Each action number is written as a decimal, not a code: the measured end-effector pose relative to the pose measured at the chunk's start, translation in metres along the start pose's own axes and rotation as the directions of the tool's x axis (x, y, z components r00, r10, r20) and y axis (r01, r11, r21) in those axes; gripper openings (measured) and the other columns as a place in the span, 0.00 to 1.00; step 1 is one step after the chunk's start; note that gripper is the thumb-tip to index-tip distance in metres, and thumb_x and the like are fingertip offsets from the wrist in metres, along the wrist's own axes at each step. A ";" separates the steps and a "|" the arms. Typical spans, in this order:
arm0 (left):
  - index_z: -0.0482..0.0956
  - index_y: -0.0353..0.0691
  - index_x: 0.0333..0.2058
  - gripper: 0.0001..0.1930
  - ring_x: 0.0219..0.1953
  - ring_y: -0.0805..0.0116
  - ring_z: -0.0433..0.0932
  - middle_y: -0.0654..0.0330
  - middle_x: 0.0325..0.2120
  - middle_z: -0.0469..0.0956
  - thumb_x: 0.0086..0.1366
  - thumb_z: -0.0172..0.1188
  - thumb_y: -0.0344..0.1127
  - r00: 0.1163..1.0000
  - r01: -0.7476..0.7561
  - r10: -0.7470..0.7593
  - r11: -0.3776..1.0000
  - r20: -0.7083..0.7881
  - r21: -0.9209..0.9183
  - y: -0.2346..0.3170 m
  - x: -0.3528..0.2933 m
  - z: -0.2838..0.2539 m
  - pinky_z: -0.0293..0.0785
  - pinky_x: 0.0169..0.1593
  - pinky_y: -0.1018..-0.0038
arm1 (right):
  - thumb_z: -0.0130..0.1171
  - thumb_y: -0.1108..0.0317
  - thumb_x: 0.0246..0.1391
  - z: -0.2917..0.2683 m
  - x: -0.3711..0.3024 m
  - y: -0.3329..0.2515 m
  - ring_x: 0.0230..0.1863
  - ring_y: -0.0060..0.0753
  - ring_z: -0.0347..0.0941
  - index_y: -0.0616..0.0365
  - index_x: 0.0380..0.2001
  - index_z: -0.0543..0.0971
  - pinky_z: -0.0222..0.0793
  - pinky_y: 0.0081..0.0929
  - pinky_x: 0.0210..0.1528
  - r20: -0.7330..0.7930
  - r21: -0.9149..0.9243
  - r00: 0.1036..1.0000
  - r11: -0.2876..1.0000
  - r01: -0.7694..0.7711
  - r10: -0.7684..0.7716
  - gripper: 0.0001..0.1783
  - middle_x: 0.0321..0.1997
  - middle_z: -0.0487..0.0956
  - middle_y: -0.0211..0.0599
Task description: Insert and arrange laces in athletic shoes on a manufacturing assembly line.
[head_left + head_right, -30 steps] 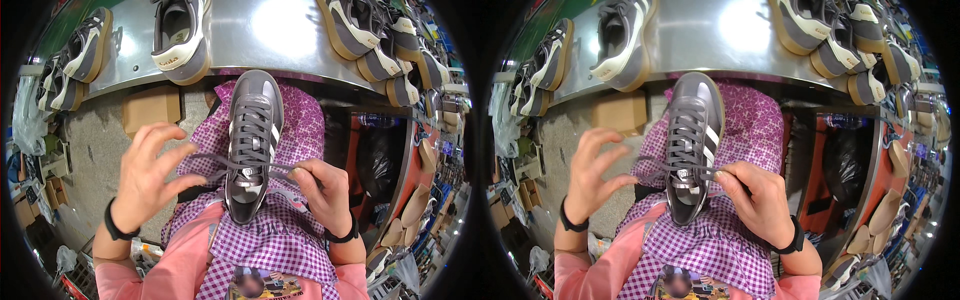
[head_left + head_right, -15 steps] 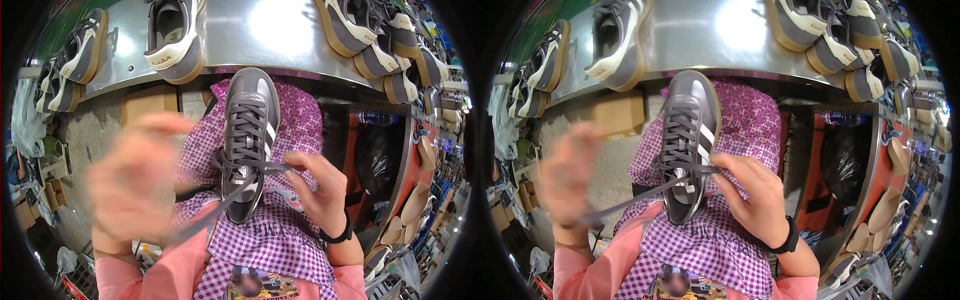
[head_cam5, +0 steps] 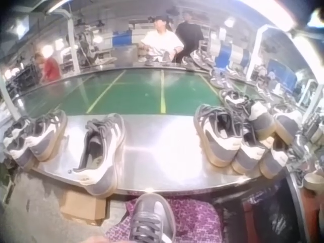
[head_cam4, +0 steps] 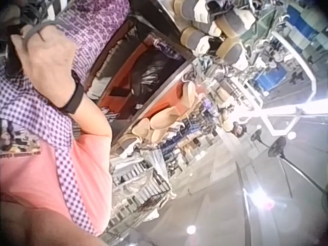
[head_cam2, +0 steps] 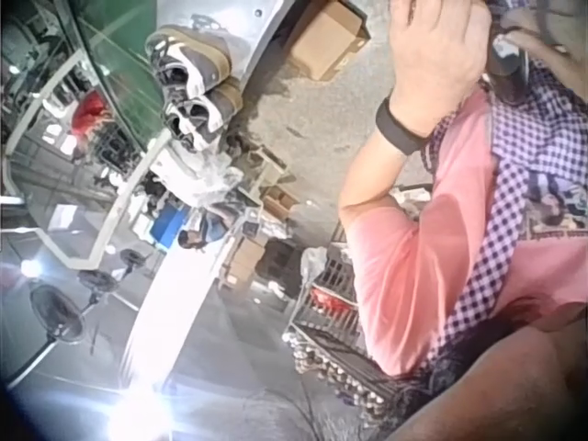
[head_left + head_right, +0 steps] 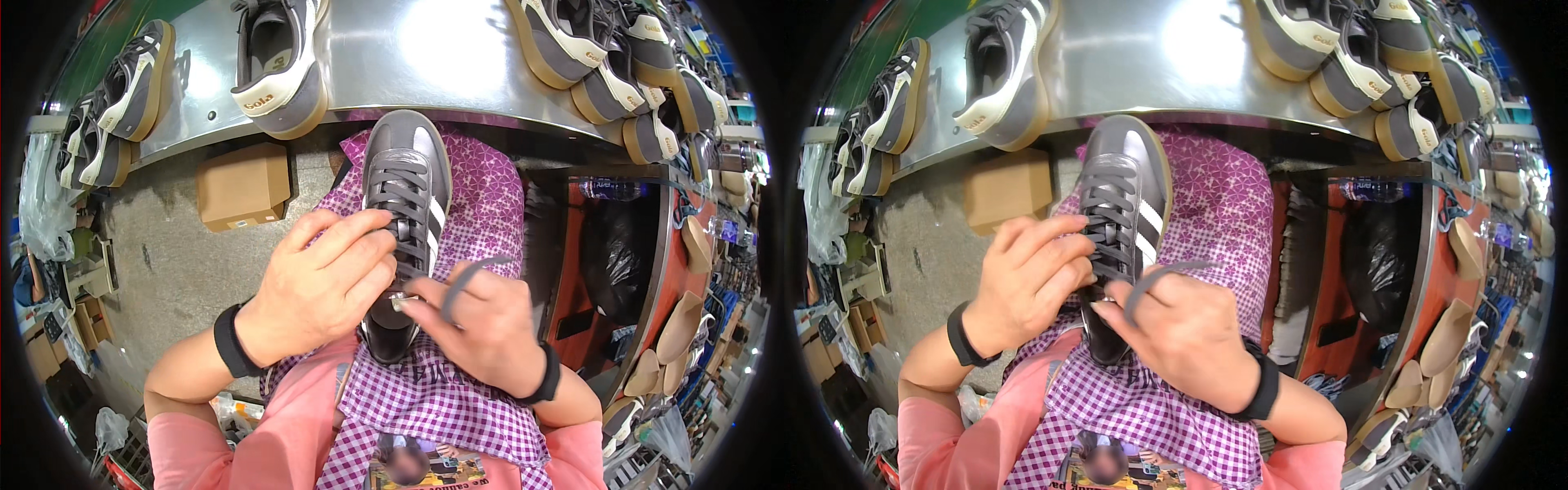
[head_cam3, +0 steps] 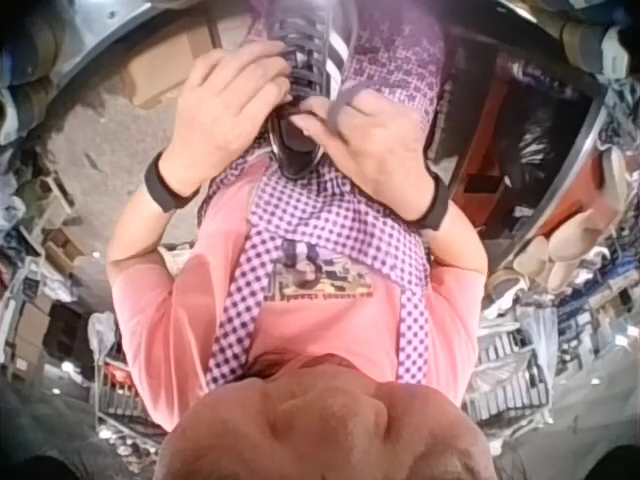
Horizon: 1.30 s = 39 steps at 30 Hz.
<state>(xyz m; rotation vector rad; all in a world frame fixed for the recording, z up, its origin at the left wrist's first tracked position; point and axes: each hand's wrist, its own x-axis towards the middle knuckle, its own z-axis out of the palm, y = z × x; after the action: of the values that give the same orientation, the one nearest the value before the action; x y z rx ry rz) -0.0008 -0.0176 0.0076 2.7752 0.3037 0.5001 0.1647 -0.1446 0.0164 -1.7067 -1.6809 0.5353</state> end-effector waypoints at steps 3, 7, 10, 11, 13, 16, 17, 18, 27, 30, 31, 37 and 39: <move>0.77 0.37 0.32 0.11 0.37 0.63 0.77 0.60 0.32 0.77 0.49 0.59 0.33 1.000 -0.001 -0.001 0.997 0.026 0.075 0.000 0.003 -0.006 0.71 0.39 0.67 | 0.68 0.68 0.41 0.024 0.007 -0.002 0.18 0.32 0.71 0.56 0.32 0.81 0.66 0.29 0.20 0.059 -0.254 0.990 0.957 0.142 -0.131 0.11 0.20 0.67 0.31; 0.79 0.37 0.38 0.15 0.30 0.63 0.78 0.60 0.28 0.77 0.48 0.61 0.30 0.995 0.022 -0.028 0.998 0.100 0.062 0.003 -0.013 -0.014 0.72 0.29 0.69 | 0.61 0.73 0.38 0.011 0.007 0.006 0.23 0.33 0.75 0.56 0.28 0.79 0.70 0.31 0.23 0.192 0.020 0.981 1.000 0.003 -0.007 0.08 0.22 0.71 0.33; 0.79 0.37 0.36 0.14 0.23 0.63 0.77 0.60 0.26 0.77 0.48 0.65 0.26 0.973 0.218 -0.222 0.973 0.059 0.072 0.007 -0.043 -0.010 0.72 0.25 0.71 | 0.63 0.71 0.35 -0.034 0.010 0.005 0.24 0.31 0.76 0.54 0.22 0.78 0.68 0.28 0.21 0.262 0.452 0.963 0.874 -0.176 0.059 0.06 0.26 0.78 0.33; 0.78 0.37 0.36 0.16 0.19 0.64 0.76 0.60 0.24 0.77 0.46 0.69 0.25 0.967 0.254 -0.255 0.966 0.015 0.053 0.006 -0.044 -0.007 0.71 0.22 0.73 | 0.65 0.69 0.33 -0.056 -0.004 0.001 0.24 0.29 0.76 0.54 0.22 0.79 0.67 0.27 0.21 0.143 0.398 0.974 0.890 -0.221 0.178 0.08 0.27 0.79 0.34; 0.78 0.37 0.37 0.17 0.22 0.62 0.77 0.59 0.25 0.77 0.46 0.70 0.27 0.970 0.241 -0.243 0.967 -0.023 -0.079 0.010 -0.031 -0.003 0.73 0.25 0.72 | 0.67 0.68 0.30 -0.093 -0.015 -0.008 0.24 0.28 0.77 0.54 0.22 0.80 0.67 0.25 0.21 -0.003 0.343 0.954 0.897 -0.279 0.298 0.09 0.27 0.80 0.36; 0.77 0.36 0.40 0.23 0.41 0.55 0.78 0.54 0.37 0.79 0.49 0.71 0.45 0.993 0.084 -0.106 0.950 -0.057 -0.301 0.013 0.002 -0.005 0.75 0.44 0.67 | 0.56 0.75 0.49 -0.123 0.002 -0.013 0.07 0.27 0.60 0.57 0.10 0.73 0.53 0.27 0.09 0.189 0.949 0.977 0.276 -0.155 -0.101 0.14 0.10 0.67 0.34; 0.77 0.37 0.40 0.22 0.40 0.55 0.78 0.54 0.36 0.78 0.51 0.69 0.44 0.998 0.032 -0.054 0.893 -0.037 -0.449 0.020 0.010 0.003 0.75 0.42 0.66 | 0.52 0.77 0.55 -0.129 0.007 -0.017 0.02 0.26 0.55 0.59 0.06 0.70 0.48 0.27 0.05 0.159 0.985 0.954 -0.026 -0.171 -0.252 0.22 0.05 0.63 0.33; 0.77 0.37 0.39 0.20 0.38 0.56 0.78 0.55 0.35 0.78 0.54 0.68 0.44 1.000 -0.002 -0.013 0.819 -0.021 -0.574 0.025 0.011 0.008 0.74 0.40 0.66 | 0.52 0.78 0.52 -0.129 -0.003 -0.034 0.01 0.28 0.51 0.58 0.05 0.70 0.43 0.29 0.05 0.327 0.945 0.924 -0.097 -0.314 0.196 0.21 0.03 0.58 0.31; 0.73 0.39 0.24 0.10 0.23 0.53 0.74 0.54 0.20 0.73 0.62 0.59 0.36 0.932 0.209 0.110 0.616 0.345 -0.760 0.041 0.013 -0.007 0.69 0.26 0.63 | 0.66 0.52 0.46 -0.051 0.011 0.004 0.41 0.53 0.72 0.64 0.56 0.67 0.66 0.41 0.47 0.355 0.295 0.926 0.955 0.019 -0.128 0.39 0.34 0.75 0.48; 0.77 0.38 0.27 0.06 0.27 0.55 0.75 0.55 0.22 0.75 0.60 0.58 0.33 0.928 0.216 0.051 0.733 0.368 -0.645 0.028 0.024 -0.025 0.72 0.33 0.65 | 0.58 0.56 0.58 -0.032 -0.017 0.007 0.34 0.57 0.73 0.63 0.46 0.71 0.67 0.43 0.35 0.491 0.454 0.871 0.846 -0.280 0.024 0.22 0.26 0.74 0.54; 0.76 0.39 0.24 0.04 0.29 0.54 0.76 0.55 0.24 0.75 0.56 0.59 0.30 0.952 0.245 -0.040 0.691 0.303 -0.680 0.023 0.008 -0.028 0.73 0.37 0.62 | 0.55 0.58 0.60 -0.034 -0.017 0.008 0.31 0.58 0.72 0.63 0.41 0.71 0.66 0.44 0.32 0.452 0.567 0.888 0.797 -0.210 -0.088 0.17 0.23 0.74 0.54; 0.80 0.40 0.36 0.07 0.56 0.51 0.69 0.47 0.53 0.73 0.59 0.61 0.33 0.972 0.140 -0.192 0.938 0.138 0.316 0.012 0.008 -0.029 0.60 0.61 0.53 | 0.51 0.66 0.60 0.002 -0.015 0.013 0.28 0.54 0.74 0.64 0.29 0.67 0.70 0.41 0.29 0.213 0.231 0.975 0.967 -0.107 0.057 0.11 0.23 0.74 0.49; 0.80 0.40 0.36 0.08 0.56 0.50 0.69 0.47 0.53 0.73 0.58 0.61 0.32 0.995 0.102 -0.098 0.972 -0.033 0.212 0.011 0.006 -0.006 0.60 0.60 0.53 | 0.52 0.67 0.59 0.008 -0.008 0.018 0.28 0.53 0.75 0.64 0.29 0.68 0.71 0.40 0.28 0.147 0.131 0.983 0.982 -0.133 0.114 0.10 0.23 0.74 0.48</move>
<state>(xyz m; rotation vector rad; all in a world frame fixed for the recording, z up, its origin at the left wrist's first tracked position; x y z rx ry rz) 0.0038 -0.0251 0.0180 2.9429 0.5284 0.4999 0.1710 -0.1499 -0.0026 -1.7119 -1.5972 0.8291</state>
